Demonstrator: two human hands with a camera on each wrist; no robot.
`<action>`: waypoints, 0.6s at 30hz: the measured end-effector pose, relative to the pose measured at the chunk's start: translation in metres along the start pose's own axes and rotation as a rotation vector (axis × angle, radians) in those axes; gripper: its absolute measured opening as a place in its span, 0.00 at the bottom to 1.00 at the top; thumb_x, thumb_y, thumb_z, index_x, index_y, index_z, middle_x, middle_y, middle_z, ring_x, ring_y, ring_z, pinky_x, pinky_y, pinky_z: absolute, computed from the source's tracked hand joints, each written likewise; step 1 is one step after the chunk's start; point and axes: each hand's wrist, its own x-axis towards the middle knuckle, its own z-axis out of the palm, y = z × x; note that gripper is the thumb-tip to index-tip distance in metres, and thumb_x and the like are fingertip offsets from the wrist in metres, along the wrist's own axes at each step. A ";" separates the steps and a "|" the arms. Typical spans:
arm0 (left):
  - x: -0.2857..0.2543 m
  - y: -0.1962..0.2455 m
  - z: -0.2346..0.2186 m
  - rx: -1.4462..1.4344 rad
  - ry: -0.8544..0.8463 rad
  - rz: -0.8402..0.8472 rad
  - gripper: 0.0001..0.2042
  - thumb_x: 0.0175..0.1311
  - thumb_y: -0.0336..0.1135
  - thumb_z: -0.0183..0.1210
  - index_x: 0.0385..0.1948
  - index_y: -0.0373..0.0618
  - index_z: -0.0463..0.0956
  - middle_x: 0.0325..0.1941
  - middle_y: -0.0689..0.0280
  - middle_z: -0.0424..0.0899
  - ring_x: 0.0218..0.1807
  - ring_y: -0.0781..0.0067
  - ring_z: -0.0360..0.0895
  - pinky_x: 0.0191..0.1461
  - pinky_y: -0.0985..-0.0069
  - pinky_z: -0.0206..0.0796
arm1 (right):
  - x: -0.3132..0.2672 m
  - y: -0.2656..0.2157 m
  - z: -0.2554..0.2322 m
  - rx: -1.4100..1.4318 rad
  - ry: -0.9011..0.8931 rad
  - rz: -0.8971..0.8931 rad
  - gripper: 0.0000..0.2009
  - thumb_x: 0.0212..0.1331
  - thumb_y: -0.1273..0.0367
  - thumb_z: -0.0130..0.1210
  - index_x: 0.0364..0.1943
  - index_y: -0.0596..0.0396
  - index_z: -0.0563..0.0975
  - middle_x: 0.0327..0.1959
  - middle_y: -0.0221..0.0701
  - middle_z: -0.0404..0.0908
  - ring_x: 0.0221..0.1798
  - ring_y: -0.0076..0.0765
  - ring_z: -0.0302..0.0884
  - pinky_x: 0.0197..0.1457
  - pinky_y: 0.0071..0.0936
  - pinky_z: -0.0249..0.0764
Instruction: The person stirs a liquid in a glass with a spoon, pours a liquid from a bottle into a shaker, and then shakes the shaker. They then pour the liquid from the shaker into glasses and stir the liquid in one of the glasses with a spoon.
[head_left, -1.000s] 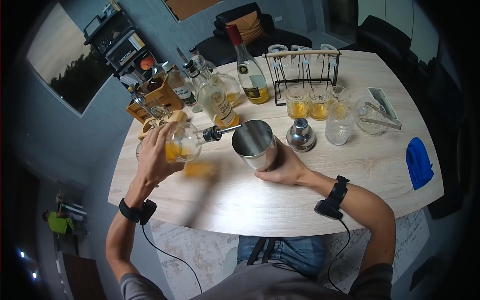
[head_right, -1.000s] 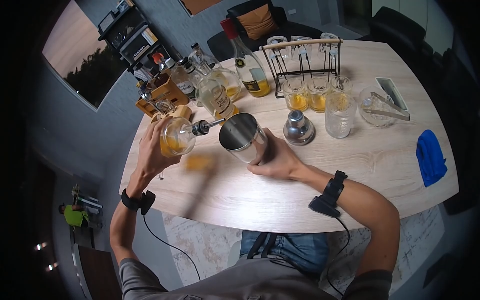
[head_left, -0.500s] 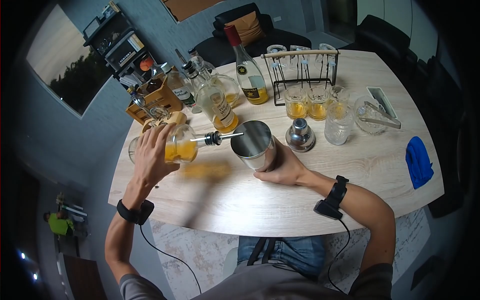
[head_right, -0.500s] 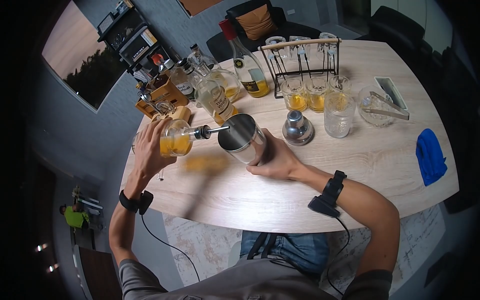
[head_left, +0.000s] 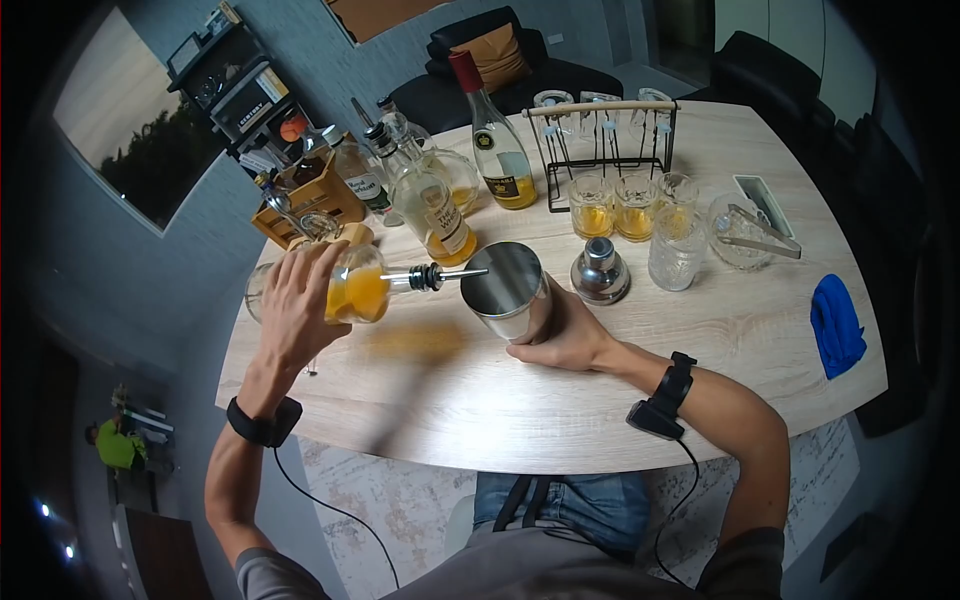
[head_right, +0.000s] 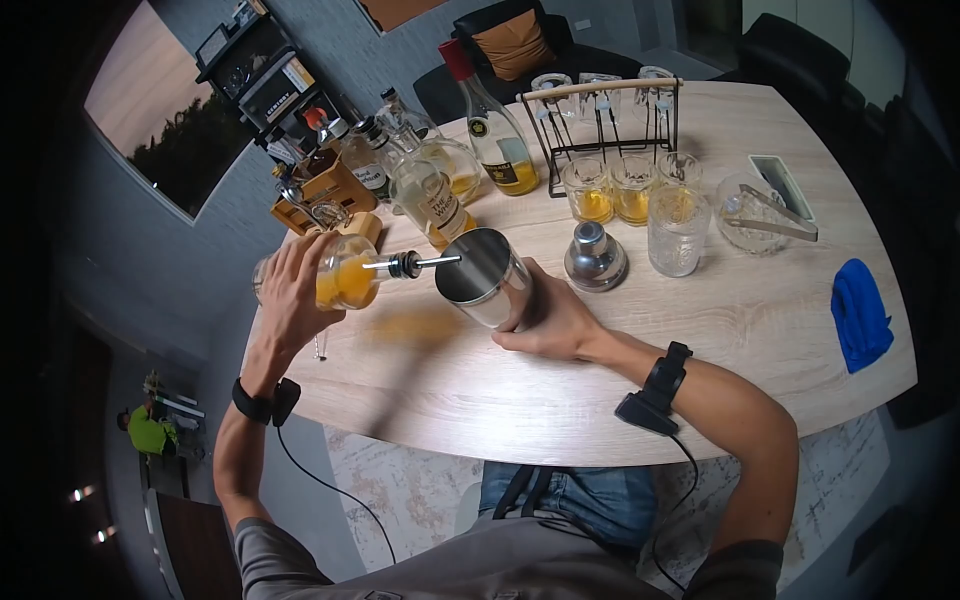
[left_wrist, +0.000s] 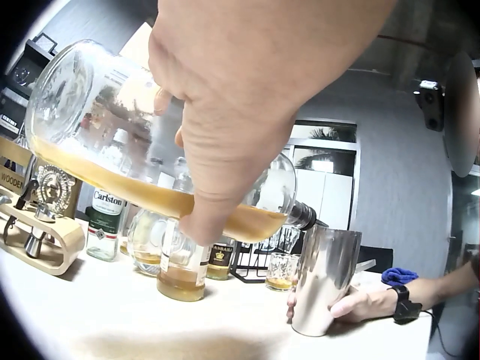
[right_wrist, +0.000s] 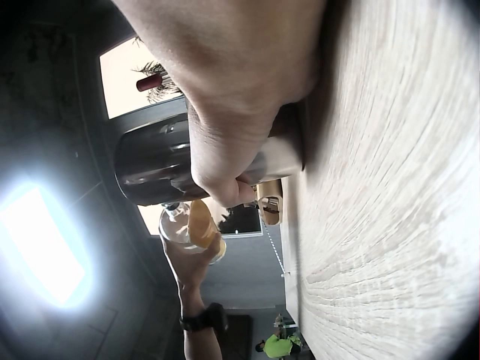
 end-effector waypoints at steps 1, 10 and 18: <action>0.000 0.003 -0.002 0.017 0.009 0.005 0.52 0.27 0.32 0.80 0.68 0.53 0.66 0.64 0.59 0.74 0.66 0.52 0.70 0.72 0.56 0.61 | 0.000 0.001 0.000 0.002 0.001 -0.004 0.43 0.41 0.60 0.73 0.63 0.64 0.66 0.56 0.49 0.78 0.60 0.45 0.77 0.66 0.37 0.72; 0.004 0.006 -0.008 0.050 0.008 0.005 0.53 0.25 0.32 0.82 0.68 0.54 0.67 0.65 0.59 0.74 0.67 0.54 0.70 0.73 0.56 0.59 | 0.000 0.001 -0.001 0.013 -0.009 0.002 0.42 0.41 0.59 0.73 0.62 0.63 0.66 0.55 0.48 0.78 0.59 0.44 0.77 0.65 0.36 0.72; 0.006 0.002 -0.009 0.087 0.012 0.020 0.55 0.24 0.33 0.83 0.69 0.55 0.66 0.65 0.60 0.74 0.67 0.55 0.70 0.73 0.55 0.59 | 0.000 0.001 0.000 0.016 -0.010 0.003 0.42 0.41 0.60 0.73 0.62 0.63 0.66 0.55 0.47 0.78 0.59 0.44 0.77 0.65 0.35 0.72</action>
